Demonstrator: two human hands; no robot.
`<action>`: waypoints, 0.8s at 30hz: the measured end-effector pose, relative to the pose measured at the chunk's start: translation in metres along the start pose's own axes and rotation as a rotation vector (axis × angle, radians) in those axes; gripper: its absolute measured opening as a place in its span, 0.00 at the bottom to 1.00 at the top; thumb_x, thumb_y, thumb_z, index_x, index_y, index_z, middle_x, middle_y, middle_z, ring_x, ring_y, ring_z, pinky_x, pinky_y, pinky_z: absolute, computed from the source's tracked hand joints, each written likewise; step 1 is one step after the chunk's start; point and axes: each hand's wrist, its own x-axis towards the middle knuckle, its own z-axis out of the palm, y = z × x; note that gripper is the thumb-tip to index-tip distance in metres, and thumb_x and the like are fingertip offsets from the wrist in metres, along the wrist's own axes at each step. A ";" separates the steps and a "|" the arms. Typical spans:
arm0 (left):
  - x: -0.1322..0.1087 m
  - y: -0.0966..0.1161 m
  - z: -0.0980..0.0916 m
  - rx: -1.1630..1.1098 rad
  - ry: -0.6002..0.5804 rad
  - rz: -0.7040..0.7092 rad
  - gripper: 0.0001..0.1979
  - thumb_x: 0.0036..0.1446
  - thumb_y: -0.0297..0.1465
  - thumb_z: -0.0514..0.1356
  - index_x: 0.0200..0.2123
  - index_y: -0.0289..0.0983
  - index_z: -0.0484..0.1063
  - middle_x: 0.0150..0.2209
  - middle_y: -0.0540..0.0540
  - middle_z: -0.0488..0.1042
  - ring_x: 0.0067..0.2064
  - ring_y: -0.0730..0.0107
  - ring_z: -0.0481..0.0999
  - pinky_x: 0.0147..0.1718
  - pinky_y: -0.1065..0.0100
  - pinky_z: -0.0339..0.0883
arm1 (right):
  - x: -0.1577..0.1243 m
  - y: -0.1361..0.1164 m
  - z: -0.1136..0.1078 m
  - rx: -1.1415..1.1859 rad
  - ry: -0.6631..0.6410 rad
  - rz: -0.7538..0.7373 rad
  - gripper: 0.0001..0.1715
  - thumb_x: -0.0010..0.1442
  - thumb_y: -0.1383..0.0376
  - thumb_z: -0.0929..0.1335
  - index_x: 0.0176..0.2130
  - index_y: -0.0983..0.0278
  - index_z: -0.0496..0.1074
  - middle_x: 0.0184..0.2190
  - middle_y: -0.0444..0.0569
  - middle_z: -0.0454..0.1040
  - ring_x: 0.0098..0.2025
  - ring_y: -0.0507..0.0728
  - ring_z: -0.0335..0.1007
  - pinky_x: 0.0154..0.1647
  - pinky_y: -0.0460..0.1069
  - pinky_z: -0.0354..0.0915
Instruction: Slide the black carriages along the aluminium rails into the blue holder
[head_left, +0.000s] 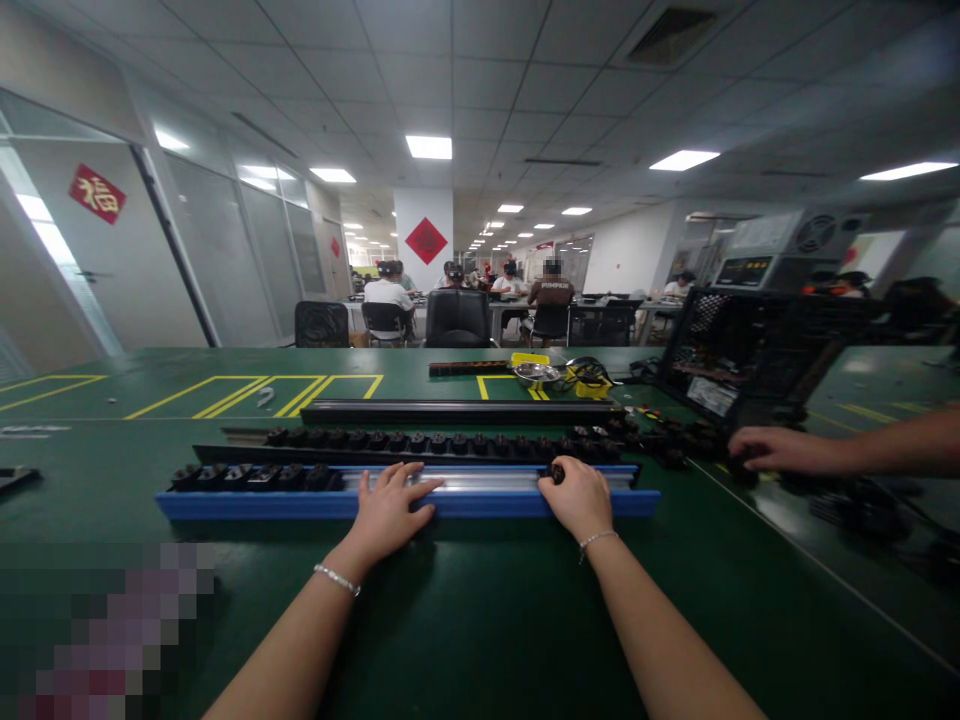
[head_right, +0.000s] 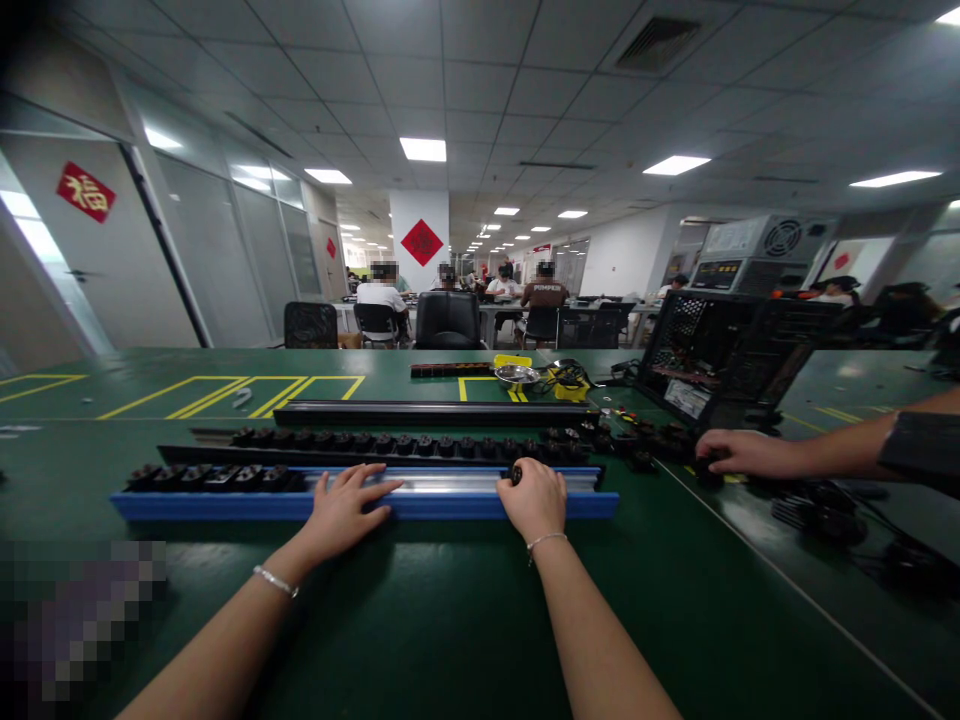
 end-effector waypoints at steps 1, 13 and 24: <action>0.000 0.000 0.000 0.001 -0.003 -0.001 0.20 0.53 0.41 0.54 0.50 0.64 0.64 0.59 0.55 0.61 0.61 0.52 0.55 0.55 0.36 0.36 | 0.000 0.000 0.000 0.000 -0.005 -0.002 0.09 0.47 0.63 0.64 0.31 0.62 0.70 0.32 0.47 0.73 0.37 0.56 0.65 0.40 0.50 0.53; -0.001 0.001 -0.002 0.010 -0.017 -0.004 0.20 0.53 0.40 0.54 0.51 0.63 0.64 0.59 0.54 0.60 0.61 0.52 0.54 0.56 0.36 0.36 | 0.002 0.005 0.002 0.033 -0.001 0.002 0.09 0.48 0.65 0.63 0.31 0.63 0.70 0.32 0.49 0.72 0.36 0.56 0.64 0.39 0.49 0.54; -0.001 0.001 -0.001 0.010 -0.002 -0.004 0.20 0.54 0.40 0.54 0.50 0.63 0.64 0.59 0.54 0.61 0.61 0.53 0.55 0.56 0.37 0.36 | 0.000 0.010 0.001 0.048 0.003 -0.011 0.12 0.49 0.64 0.63 0.34 0.63 0.71 0.34 0.49 0.73 0.38 0.56 0.65 0.40 0.48 0.56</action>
